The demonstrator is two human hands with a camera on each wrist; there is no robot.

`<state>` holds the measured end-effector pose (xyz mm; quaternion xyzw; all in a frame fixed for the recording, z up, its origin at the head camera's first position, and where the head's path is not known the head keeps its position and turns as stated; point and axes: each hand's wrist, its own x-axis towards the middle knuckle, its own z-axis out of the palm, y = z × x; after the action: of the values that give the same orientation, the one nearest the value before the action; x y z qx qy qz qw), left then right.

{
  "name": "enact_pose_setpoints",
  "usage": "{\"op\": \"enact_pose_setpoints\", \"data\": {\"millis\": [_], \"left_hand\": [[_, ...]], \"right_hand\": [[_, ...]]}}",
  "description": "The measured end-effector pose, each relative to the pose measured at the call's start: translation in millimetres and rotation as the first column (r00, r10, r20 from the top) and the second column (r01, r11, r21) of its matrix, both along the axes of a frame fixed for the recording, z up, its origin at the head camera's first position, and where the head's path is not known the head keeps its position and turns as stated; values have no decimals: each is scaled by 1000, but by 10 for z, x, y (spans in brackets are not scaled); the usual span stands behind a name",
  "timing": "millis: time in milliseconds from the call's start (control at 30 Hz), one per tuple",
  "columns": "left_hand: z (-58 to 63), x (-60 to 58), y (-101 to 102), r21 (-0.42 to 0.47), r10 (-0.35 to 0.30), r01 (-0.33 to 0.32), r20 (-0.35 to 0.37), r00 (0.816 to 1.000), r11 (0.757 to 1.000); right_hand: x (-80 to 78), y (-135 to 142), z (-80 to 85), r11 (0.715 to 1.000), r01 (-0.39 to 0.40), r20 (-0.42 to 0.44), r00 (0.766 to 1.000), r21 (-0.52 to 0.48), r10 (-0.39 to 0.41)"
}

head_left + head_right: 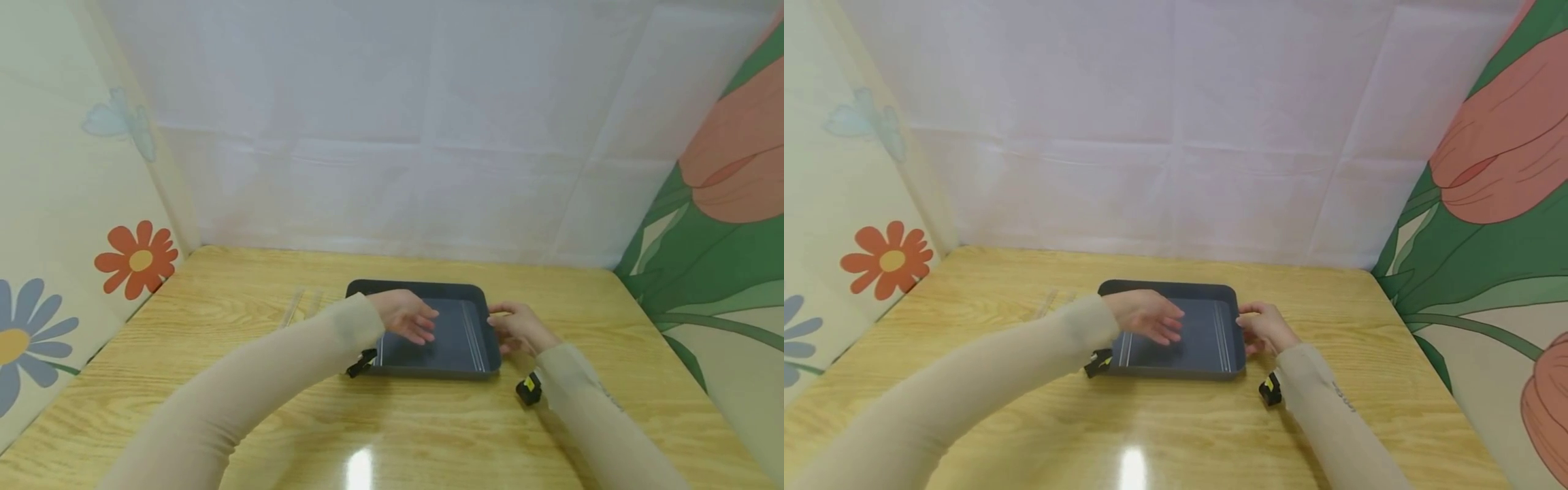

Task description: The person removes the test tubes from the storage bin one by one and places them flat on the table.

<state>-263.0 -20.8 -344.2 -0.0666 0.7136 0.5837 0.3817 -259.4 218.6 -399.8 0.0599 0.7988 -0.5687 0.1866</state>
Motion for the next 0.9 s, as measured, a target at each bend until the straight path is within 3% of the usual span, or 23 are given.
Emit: {"op": "enact_pose_setpoints", "data": {"millis": [233, 600, 733, 767, 900], "left_hand": [[-59, 0, 51, -6, 9, -9, -10, 1000, 1000], [-46, 25, 121, -34, -9, 8, -20, 1000, 999], [-136, -68, 157, -54, -20, 18, -25, 999, 998], [-261, -181, 159, -44, -31, 30, -15, 999, 999], [-498, -399, 204, -59, -41, 42, 14, 999, 997]], "right_hand": [[-4, 3, -18, 1000, -5, -8, 1000, -1, 5], [3, -1, -1, 1000, -3, -4, 1000, 16, 3], [6, 0, 3, 1000, -1, -4, 1000, 21, 1], [6, 0, 3, 1000, 0, -4, 1000, 22, 1], [0, -1, -5, 1000, 1, -7, 1000, 23, -1]]}}
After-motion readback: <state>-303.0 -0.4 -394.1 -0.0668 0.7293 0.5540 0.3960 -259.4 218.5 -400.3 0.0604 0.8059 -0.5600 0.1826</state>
